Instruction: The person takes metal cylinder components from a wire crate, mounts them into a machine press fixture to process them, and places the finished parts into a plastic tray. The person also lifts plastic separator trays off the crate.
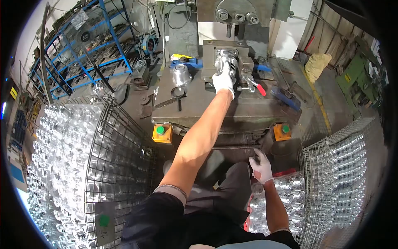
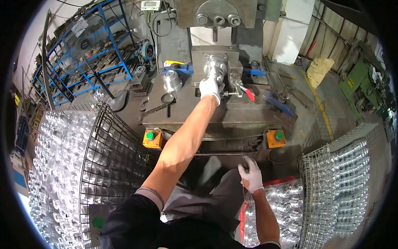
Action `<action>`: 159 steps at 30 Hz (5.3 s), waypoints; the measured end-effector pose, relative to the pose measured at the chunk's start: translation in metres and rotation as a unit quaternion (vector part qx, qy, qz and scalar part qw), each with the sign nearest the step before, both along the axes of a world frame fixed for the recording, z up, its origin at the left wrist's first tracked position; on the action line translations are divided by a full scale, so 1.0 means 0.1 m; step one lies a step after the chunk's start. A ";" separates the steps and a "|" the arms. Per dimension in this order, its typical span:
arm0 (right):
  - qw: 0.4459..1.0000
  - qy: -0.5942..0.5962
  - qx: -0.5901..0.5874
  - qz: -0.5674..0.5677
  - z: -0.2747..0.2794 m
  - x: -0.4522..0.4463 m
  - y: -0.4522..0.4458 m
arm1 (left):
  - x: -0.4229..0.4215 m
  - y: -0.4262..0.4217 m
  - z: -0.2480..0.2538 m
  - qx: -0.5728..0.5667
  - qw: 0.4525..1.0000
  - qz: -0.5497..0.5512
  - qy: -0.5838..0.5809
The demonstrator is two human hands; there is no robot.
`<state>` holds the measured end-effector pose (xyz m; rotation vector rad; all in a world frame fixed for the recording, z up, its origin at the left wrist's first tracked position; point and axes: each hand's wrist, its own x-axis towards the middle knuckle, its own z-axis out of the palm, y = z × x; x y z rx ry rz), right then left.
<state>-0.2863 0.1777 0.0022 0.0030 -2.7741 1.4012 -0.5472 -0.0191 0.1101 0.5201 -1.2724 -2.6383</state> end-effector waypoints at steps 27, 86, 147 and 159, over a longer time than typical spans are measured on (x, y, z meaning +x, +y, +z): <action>0.938 0.324 0.085 -0.089 0.75 -2.90 -0.17 | -0.54 -0.28 -0.27 0.074 0.991 -0.103 -0.036; 0.824 0.247 0.510 0.001 1.31 -1.81 -0.40 | 3.56 -8.23 -0.01 -0.738 0.330 0.364 -0.463; 0.690 -0.405 0.194 -0.568 -2.26 4.37 3.54 | 3.66 0.28 -1.11 0.047 0.900 -0.430 -0.062; 0.794 -0.243 0.008 -0.557 -2.81 4.16 4.07 | 3.21 0.02 -0.85 0.003 0.975 -0.185 0.122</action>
